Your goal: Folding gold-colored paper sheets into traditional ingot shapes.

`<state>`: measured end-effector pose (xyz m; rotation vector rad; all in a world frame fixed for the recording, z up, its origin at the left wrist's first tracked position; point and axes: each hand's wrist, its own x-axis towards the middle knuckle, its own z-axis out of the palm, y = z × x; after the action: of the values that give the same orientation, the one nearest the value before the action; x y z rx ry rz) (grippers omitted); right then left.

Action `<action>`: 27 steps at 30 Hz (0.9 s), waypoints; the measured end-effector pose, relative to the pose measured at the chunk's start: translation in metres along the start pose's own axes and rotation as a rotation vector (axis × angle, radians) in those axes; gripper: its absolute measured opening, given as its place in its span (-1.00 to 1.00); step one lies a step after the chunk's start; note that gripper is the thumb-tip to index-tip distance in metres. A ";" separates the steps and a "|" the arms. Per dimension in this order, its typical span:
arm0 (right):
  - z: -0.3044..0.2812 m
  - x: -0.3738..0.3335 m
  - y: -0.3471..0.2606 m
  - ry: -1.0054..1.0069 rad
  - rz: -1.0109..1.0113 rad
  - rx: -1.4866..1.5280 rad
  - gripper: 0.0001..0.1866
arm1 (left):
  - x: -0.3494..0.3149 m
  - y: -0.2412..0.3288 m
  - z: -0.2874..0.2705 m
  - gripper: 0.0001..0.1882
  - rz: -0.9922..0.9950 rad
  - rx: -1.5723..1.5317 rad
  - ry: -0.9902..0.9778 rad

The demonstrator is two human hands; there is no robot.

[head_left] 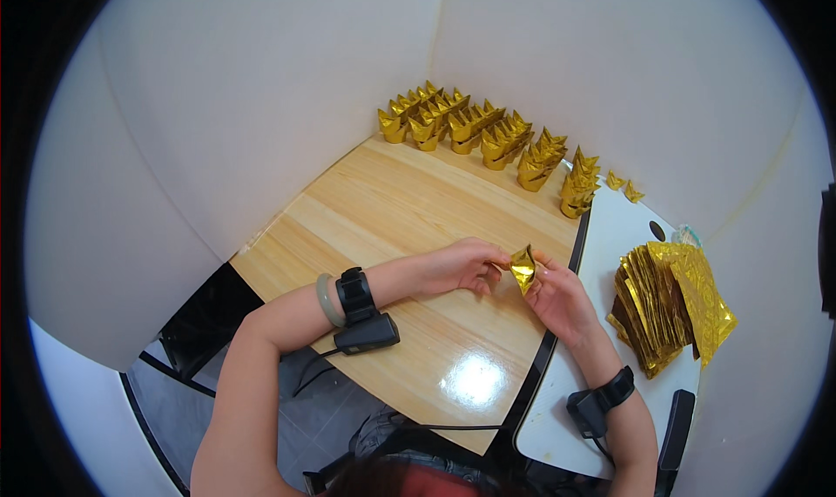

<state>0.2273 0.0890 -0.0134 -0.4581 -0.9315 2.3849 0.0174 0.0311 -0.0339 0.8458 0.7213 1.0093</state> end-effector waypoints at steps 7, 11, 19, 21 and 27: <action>0.011 0.002 0.011 0.230 -0.192 -0.808 -0.75 | -0.001 -0.002 0.020 -0.78 -0.009 0.378 0.163; 0.005 0.005 0.012 0.245 -0.228 -0.904 -0.81 | 0.000 -0.001 0.023 -0.76 -0.035 0.452 0.176; 0.000 0.007 0.012 0.112 -0.167 -0.914 -0.77 | -0.004 0.004 0.026 -0.84 0.269 0.644 0.317; 0.004 0.006 0.012 0.105 -0.149 -0.916 -0.76 | -0.002 -0.002 0.023 -0.86 0.380 0.710 0.347; 0.011 0.003 0.009 0.218 -0.165 -0.979 -0.70 | -0.003 -0.004 0.027 -0.85 0.584 1.034 0.477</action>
<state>0.2162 0.0791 -0.0122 -0.9173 -1.8997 1.5481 0.0402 0.0198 -0.0239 1.8086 1.5125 1.3798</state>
